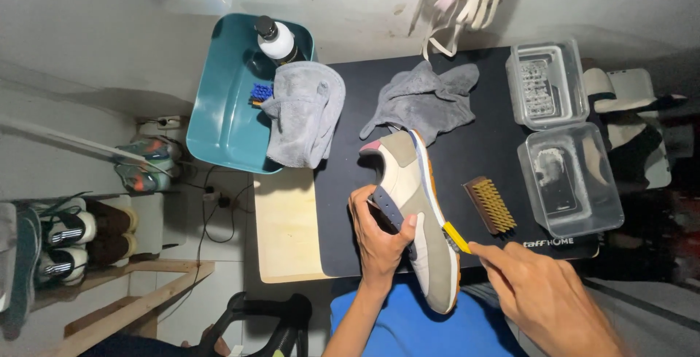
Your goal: Cleaning the midsole and sides of a sneaker using a small scraping tool at a repair bench.
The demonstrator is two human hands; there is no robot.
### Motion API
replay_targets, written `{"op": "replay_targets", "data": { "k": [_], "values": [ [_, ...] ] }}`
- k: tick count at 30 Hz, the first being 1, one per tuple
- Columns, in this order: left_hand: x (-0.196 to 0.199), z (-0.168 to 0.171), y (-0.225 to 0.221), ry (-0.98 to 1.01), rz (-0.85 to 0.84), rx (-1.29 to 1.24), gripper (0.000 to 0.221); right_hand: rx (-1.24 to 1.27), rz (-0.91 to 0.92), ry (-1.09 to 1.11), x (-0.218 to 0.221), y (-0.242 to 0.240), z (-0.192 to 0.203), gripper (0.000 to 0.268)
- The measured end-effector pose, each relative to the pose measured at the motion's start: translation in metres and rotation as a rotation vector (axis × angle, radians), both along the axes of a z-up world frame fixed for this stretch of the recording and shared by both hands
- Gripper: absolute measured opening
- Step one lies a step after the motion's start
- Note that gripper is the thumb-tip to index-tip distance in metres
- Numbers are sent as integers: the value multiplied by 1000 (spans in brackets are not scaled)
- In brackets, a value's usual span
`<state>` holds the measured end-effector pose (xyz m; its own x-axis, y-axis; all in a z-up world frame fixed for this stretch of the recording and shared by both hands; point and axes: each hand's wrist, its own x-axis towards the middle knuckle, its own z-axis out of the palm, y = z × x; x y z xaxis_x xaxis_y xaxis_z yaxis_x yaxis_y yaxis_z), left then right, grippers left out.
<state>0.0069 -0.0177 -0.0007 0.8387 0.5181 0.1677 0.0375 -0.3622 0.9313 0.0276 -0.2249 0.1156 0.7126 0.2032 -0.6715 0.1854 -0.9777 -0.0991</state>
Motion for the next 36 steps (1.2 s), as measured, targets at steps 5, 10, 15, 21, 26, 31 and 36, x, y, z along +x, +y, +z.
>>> {"op": "replay_targets", "data": {
  "k": [5,10,15,21,26,31,36],
  "values": [
    [0,0,0,4,5,18,63,113,25,-205,8,23,-6,41],
    [0,2,0,7,12,13,63,252,34,-337,12,36,-5,34],
    [-1,1,0,-12,2,18,63,-40,107,-101,-17,-7,-4,42],
    [1,2,0,-2,4,33,62,140,85,-279,12,44,16,38],
    [1,-1,0,6,5,24,64,99,111,-265,1,29,5,44],
    [1,2,-1,-7,-7,17,63,-104,274,-200,-28,-3,0,49],
    [1,2,-1,3,8,40,65,104,172,-386,-7,28,14,38]
  ]
}}
